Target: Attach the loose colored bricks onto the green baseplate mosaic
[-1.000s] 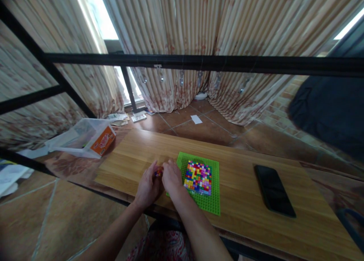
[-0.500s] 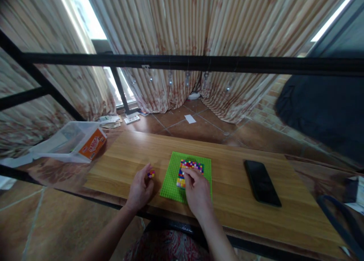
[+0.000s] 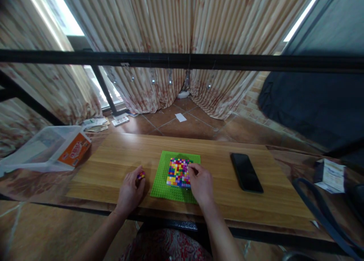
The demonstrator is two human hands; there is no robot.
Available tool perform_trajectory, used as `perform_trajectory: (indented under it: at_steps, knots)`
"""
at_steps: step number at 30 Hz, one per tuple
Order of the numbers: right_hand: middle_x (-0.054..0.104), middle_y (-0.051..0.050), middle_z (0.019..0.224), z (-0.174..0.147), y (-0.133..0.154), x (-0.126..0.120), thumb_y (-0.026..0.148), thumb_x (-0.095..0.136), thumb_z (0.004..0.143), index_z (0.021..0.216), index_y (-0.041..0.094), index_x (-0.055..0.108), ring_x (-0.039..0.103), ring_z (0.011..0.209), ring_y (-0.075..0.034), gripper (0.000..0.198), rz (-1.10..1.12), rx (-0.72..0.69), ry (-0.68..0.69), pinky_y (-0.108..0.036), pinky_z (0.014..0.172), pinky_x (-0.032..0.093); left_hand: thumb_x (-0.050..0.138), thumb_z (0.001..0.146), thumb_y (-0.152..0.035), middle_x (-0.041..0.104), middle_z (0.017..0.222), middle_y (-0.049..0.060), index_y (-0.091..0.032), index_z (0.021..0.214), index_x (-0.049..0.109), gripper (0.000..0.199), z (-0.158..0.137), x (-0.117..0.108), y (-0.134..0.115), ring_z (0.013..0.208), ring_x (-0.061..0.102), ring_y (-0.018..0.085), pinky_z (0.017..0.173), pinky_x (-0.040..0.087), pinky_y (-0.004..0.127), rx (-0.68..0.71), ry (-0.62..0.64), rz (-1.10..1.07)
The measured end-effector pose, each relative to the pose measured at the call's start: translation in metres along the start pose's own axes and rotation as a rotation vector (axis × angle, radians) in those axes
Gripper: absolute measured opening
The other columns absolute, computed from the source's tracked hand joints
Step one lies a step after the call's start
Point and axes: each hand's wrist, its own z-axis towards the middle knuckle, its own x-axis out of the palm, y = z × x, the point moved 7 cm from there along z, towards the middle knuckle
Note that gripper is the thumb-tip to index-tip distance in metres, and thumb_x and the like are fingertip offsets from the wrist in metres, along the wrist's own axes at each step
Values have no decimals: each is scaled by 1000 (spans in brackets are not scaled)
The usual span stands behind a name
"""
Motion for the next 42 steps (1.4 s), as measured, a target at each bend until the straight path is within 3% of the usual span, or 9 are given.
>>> perform_trajectory:
  at_steps: [6,14,19,25,28,35,42]
  knots:
    - [75,-6,90,5,11,5,35,51,86,85,22,74,67,82,-20,27,-205,-82,-30,-33,77,48,50,88,-21,67,106,11,-16,123,54,35,0,0,-1,96,62,25,86,54,43,-5,12,7]
    - [75,-7,92,4,16,12,31,49,90,88,21,74,68,80,-21,26,-360,-84,-30,-32,74,45,50,89,-20,67,107,12,-16,124,54,36,-1,1,0,98,62,25,88,53,43,-11,14,-2]
    - [75,-7,90,1,11,4,35,48,88,90,22,73,68,78,-21,28,-291,-75,-61,-33,74,47,50,89,-20,67,109,12,-15,123,54,34,-1,1,-1,98,61,25,88,53,43,-4,13,5]
    - [72,-9,82,-4,-4,-23,48,50,84,90,19,71,64,71,-21,37,-171,2,-218,-34,69,47,50,89,-20,67,106,11,-17,125,53,36,-1,1,-1,97,61,25,88,53,43,-13,21,-9]
    - [71,-11,91,-1,-18,-27,52,54,81,100,16,69,63,75,-22,44,-62,55,-269,-36,71,48,50,89,-20,66,107,11,-17,125,53,36,-1,1,-1,98,61,25,87,53,43,-16,28,-11]
    - [64,-15,120,9,-46,3,55,61,76,124,15,57,60,106,-24,63,159,118,-168,-40,90,48,50,89,-20,66,108,11,-17,125,53,37,-2,1,-2,99,61,25,89,53,43,-26,27,-20]
    - [64,-18,121,10,-41,20,58,64,73,126,12,58,60,109,-28,71,123,147,-109,-45,96,45,50,89,-18,65,111,11,-19,130,49,41,-4,2,-1,103,61,25,91,53,43,-33,30,-37]
